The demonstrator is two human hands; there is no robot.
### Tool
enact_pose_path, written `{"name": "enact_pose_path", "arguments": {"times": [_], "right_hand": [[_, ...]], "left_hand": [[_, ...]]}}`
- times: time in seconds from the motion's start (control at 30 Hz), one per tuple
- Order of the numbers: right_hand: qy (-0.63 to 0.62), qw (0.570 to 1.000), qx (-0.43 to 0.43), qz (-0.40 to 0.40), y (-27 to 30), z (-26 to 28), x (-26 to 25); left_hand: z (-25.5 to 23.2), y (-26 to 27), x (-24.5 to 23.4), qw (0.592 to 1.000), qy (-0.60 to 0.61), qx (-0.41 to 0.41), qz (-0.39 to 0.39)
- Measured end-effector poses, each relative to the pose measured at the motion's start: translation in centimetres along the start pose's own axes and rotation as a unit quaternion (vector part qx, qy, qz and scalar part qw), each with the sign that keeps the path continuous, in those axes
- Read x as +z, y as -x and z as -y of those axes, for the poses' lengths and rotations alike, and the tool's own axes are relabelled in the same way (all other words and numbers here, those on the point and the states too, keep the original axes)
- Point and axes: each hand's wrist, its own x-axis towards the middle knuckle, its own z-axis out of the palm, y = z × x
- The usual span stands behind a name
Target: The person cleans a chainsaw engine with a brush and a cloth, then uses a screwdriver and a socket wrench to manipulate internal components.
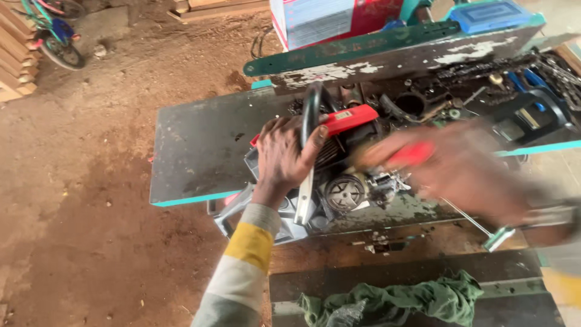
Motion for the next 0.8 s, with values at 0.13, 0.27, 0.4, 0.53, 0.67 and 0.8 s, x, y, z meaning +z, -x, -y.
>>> {"name": "enact_pose_path", "arguments": {"times": [0.13, 0.27, 0.4, 0.53, 0.67, 0.8], "right_hand": [[-0.150, 0.987, 0.035, -0.035, -2.4, -1.4, 3.5], [-0.162, 0.974, -0.057, -0.144, -0.6, -5.6, 1.5], [-0.029, 0.894, -0.203, -0.397, 1.9, 1.0, 3.9], [-0.093, 0.896, -0.039, -0.433, -0.2, 0.0, 2.8], [-0.347, 0.808, 0.033, -0.475, 2.1, -0.2, 3.4], [-0.294, 0.861, 0.030, -0.414, 0.1, 5.3, 9.3]], "left_hand": [[1.3, 0.1, 0.7, 1.000, -0.020, 0.005, 0.010], [2.7, 1.3, 2.4, 0.981, -0.122, 0.097, -0.118], [2.1, 2.2, 1.9, 0.946, -0.218, 0.188, -0.152], [0.9, -0.3, 0.0, 1.000, -0.022, 0.002, 0.005], [-0.2, 0.0, -0.2, 1.000, -0.009, 0.008, -0.007], [0.1, 0.3, -0.2, 0.999, -0.031, -0.006, 0.022]]}}
